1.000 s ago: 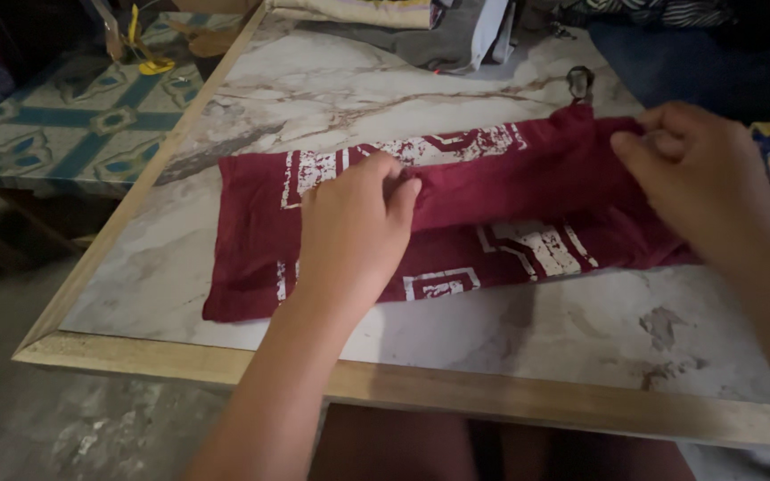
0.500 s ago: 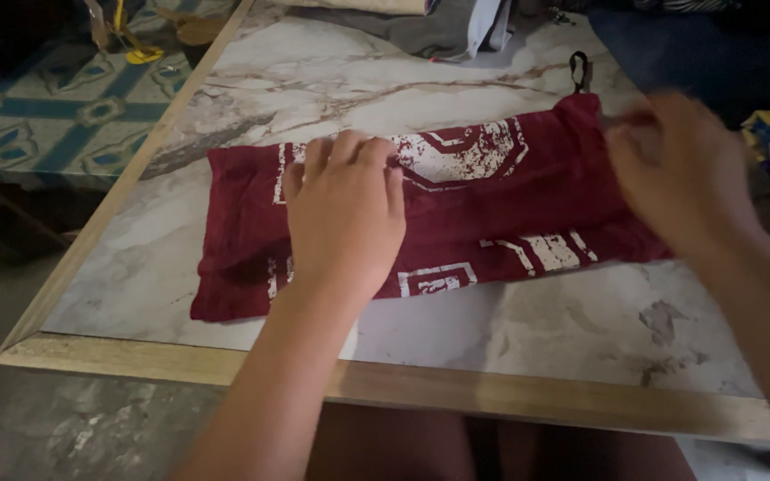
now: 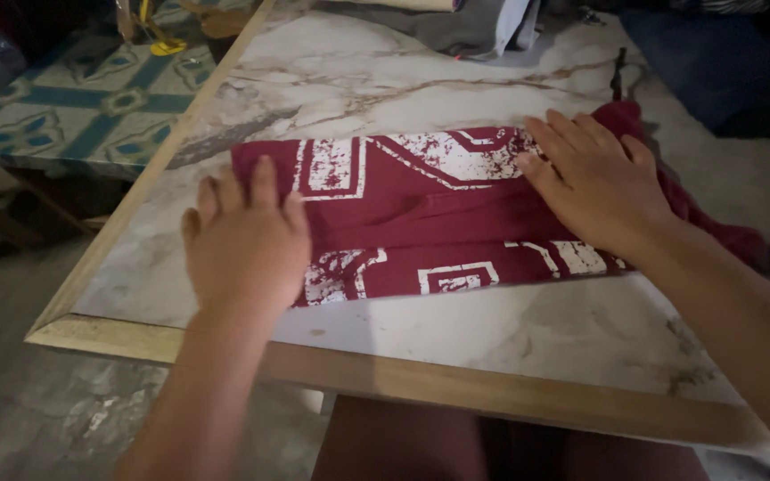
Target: The person folds several items of clothing including a green ribbed top, a maroon graphic t-shirt, a black garment, and a black patterned t-shirt by hand on a marble-topped table.
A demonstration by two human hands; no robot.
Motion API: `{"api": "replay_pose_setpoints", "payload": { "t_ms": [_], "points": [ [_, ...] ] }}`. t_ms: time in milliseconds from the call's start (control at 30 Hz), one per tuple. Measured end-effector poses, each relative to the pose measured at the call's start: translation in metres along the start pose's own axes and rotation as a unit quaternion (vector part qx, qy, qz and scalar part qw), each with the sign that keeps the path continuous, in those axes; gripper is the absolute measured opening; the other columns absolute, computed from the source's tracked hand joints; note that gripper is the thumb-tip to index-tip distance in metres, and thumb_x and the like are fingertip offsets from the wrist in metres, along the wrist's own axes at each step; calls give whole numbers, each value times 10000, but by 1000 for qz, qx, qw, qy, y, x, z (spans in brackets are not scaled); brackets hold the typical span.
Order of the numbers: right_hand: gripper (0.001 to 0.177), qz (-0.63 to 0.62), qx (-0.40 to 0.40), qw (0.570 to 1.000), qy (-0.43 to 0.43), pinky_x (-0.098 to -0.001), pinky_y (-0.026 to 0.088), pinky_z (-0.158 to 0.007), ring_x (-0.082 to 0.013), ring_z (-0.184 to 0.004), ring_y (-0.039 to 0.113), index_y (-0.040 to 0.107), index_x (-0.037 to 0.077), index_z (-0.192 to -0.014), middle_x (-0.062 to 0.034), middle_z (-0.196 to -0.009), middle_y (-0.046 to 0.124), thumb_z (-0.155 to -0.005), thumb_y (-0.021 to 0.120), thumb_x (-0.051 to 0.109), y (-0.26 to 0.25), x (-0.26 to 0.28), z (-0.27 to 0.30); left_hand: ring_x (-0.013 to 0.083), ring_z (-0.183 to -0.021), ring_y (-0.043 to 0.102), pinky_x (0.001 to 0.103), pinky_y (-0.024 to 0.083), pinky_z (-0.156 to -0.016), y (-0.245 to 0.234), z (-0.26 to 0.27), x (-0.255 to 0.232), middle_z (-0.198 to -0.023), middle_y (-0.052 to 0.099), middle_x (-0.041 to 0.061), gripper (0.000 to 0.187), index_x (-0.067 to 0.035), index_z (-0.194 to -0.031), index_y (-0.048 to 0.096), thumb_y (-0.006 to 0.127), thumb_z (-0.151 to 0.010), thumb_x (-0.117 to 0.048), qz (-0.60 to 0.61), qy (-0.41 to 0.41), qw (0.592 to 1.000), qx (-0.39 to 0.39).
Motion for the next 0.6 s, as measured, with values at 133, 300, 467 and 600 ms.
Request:
{"api": "replay_pose_setpoints", "payload": {
  "t_ms": [133, 300, 467, 600],
  "points": [
    [651, -30, 1, 999, 16, -602, 133, -1189, -260, -1529, 202, 336, 250, -1575, -39, -1657, 283, -1010, 302, 572, -4, 4, 2, 435, -1321, 464, 563, 423, -1001, -19, 15, 20, -1364, 549, 268, 627, 51, -1243, 608, 635, -968, -512, -64, -60, 991, -102],
    [674, -34, -50, 998, -24, -702, 47, -1145, -319, -1538, 158, 330, 145, -1578, -114, -1650, 276, -1043, 331, 554, -18, 39, -2, 421, -1135, 558, 533, 504, -867, -27, 17, 10, -1134, 642, 242, 596, 49, -1058, 686, 710, -918, -530, -11, -99, 994, -51],
    [648, -38, -44, 997, -59, -687, 97, -1124, -308, -1540, 188, 332, 182, -1563, -107, -1641, 273, -1027, 334, 547, -6, 89, 1, 418, -1074, 619, 511, 544, -830, -39, 8, -1, -1045, 696, 220, 484, 12, -905, 742, 729, -887, -472, 19, -78, 996, -26],
    [625, -20, -22, 999, -33, -646, 195, -1162, -278, -1518, 241, 374, 252, -1557, -67, -1645, 308, -1010, 354, 553, 0, 90, 8, 359, -946, 755, 480, 585, -803, -36, 0, 18, -1067, 770, 231, 367, -26, -987, 729, 739, -888, -379, 266, -207, 936, 98]
  ]
}}
Point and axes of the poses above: each hand's wrist, its own z-axis away from the middle knuckle, its own y-axis out of the palm, x = y × z, the point moved 6 cm from there along -z, towards the middle knuckle
